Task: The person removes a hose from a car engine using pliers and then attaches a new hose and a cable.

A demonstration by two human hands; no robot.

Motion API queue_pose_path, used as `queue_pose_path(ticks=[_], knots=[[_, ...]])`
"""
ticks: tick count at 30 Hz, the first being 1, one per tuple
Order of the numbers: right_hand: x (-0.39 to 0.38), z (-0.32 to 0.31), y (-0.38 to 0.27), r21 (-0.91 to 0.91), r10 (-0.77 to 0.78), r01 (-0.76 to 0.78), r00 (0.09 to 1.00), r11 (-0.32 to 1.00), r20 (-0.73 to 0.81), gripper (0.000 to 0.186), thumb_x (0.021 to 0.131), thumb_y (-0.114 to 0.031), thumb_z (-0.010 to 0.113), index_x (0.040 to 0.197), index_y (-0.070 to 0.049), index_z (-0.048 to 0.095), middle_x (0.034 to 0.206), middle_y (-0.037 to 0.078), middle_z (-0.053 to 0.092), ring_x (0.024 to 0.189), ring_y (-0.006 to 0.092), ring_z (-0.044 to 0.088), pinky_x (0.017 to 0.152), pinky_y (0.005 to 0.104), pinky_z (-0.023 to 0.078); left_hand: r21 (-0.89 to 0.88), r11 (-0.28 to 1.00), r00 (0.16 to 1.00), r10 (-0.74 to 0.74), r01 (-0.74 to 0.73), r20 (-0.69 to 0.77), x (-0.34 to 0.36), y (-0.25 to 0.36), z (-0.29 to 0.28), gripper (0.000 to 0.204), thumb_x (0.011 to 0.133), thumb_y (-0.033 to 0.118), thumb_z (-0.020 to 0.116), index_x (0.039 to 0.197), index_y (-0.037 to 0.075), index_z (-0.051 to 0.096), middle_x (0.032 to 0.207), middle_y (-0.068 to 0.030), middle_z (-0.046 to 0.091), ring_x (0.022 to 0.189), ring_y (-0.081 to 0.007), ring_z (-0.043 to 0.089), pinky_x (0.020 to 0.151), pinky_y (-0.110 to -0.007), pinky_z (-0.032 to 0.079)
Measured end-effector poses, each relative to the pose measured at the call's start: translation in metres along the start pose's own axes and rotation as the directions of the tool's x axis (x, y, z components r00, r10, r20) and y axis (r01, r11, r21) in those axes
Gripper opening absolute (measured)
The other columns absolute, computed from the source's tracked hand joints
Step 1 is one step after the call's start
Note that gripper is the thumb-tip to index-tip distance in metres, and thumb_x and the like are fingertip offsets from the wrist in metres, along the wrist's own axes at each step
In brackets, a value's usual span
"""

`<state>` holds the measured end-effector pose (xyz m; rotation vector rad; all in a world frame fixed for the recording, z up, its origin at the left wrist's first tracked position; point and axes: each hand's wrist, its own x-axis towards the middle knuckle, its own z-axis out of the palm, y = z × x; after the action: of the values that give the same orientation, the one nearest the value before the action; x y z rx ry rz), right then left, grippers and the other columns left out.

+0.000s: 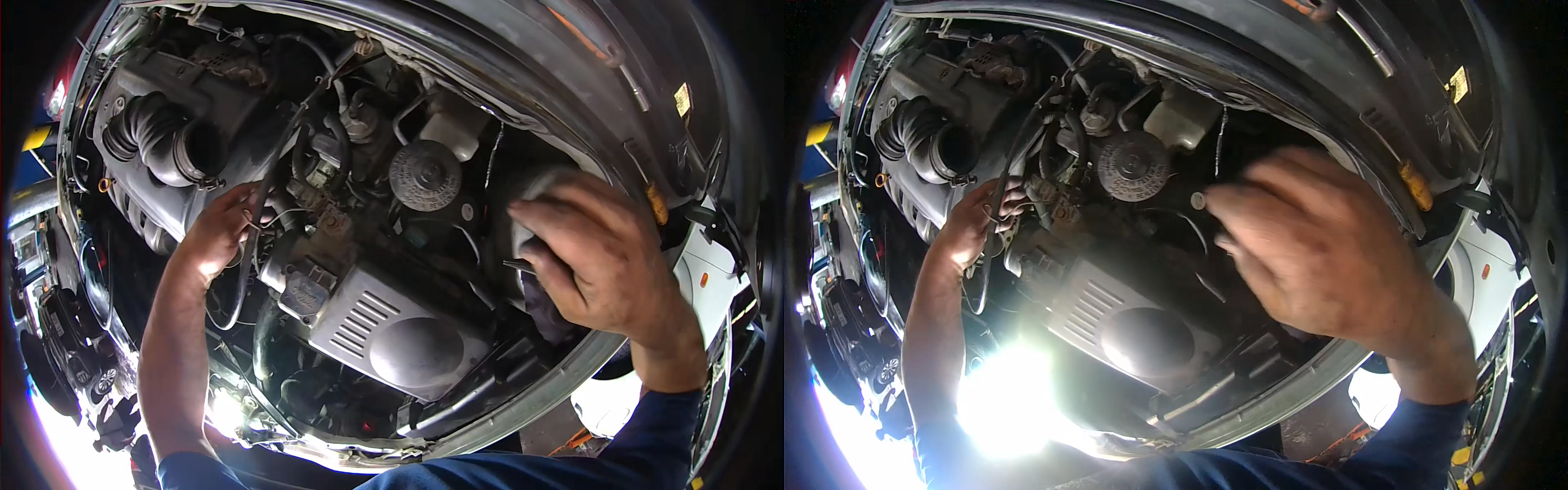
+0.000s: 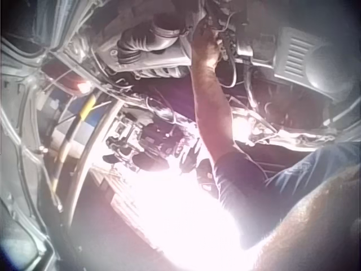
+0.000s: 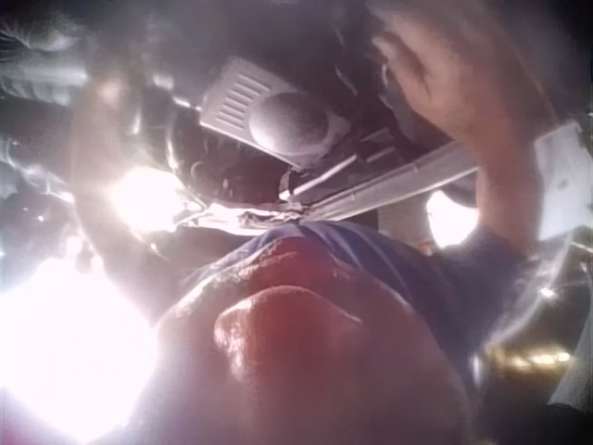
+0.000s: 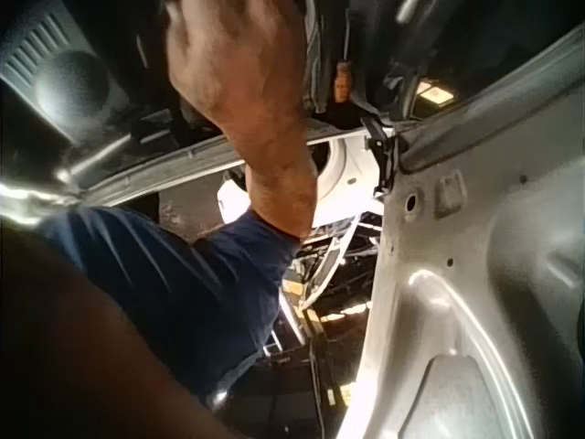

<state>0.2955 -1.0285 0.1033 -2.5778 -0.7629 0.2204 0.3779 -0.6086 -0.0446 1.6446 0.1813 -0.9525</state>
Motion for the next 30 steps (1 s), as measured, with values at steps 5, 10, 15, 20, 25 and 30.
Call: queue_pose_path(ticks=[5,10,15,20,25,30], knots=[[-0.037,0.018,0.03,-0.026,0.145,-0.149,0.983,0.989,-0.113,0.029,0.076,-0.008,0.075,0.103,-0.001,0.07,0.094,0.016,0.068,0.084,0.033,0.065,0.077,0.042,0.054,0.011,0.999,0.989,-0.034,0.036,-0.141,-0.044,0.009,0.01,0.039,0.097,0.022,0.058,0.131,0.003,0.056,0.102,0.0016,0.062,0.087,-0.0073,0.053,0.081,-0.025,0.042],[-0.038,0.011,0.035,-0.108,0.075,-0.088,0.99,0.99,-0.118,0.032,0.077,-0.014,0.075,0.106,-0.002,0.069,0.093,0.013,0.066,0.089,0.0305,0.064,0.08,0.0402,0.053,0.103,0.992,0.971,0.094,-0.073,-0.221,-0.073,0.011,0.002,0.042,0.099,0.024,0.057,0.129,-0.005,0.054,0.117,-0.0104,0.065,0.105,-0.0162,0.061,0.091,-0.03,0.046],[-0.037,0.014,0.04,-0.074,0.214,-0.212,0.977,0.974,0.019,0.04,0.076,-0.016,0.077,0.112,-0.004,0.068,0.102,0.013,0.068,0.097,0.032,0.063,0.086,0.0423,0.052,0.077,0.986,0.955,0.165,-0.15,-0.247,-0.079,0.001,-0.001,0.043,0.099,0.023,0.059,0.131,-0.004,0.053,0.114,-0.0108,0.066,0.104,-0.017,0.061,0.092,-0.03,0.047],[-0.037,0.014,0.045,-0.082,0.25,-0.245,0.967,0.966,0.055,0.044,0.077,-0.018,0.078,0.117,-0.006,0.066,0.107,0.013,0.066,0.097,0.031,0.064,0.085,0.0409,0.052,0.072,0.981,0.95,0.19,-0.178,-0.246,-0.077,0.006,0.001,0.042,0.098,0.024,0.061,0.129,-0.004,0.055,0.11,-0.0074,0.066,0.1,-0.0147,0.061,0.09,-0.03,0.047],[-0.039,0.017,0.048,-0.084,0.234,-0.23,0.971,0.97,0.044,0.043,0.076,-0.018,0.079,0.115,-0.006,0.067,0.104,0.012,0.066,0.093,0.0305,0.064,0.082,0.0394,0.053,0.122,0.985,0.962,0.148,-0.122,-0.23,-0.063,0.0,0.0,0.039,0.097,0.019,0.062,0.128,-0.003,0.056,0.109,-0.0061,0.065,0.093,-0.0089,0.059,0.082,-0.023,0.045],[-0.038,0.018,0.05,-0.092,0.216,-0.21,0.974,0.973,0.068,0.041,0.076,-0.016,0.079,0.113,-0.004,0.066,0.101,0.011,0.065,0.089,0.0302,0.064,0.078,0.0393,0.054,0.301,0.946,0.951,0.2,-0.124,-0.236,-0.045,-0.006,0.0,0.036,0.092,0.006,0.067,0.125,-0.002,0.057,0.112,-0.0063,0.065,0.099,-0.0098,0.059,0.088,-0.026,0.045]])
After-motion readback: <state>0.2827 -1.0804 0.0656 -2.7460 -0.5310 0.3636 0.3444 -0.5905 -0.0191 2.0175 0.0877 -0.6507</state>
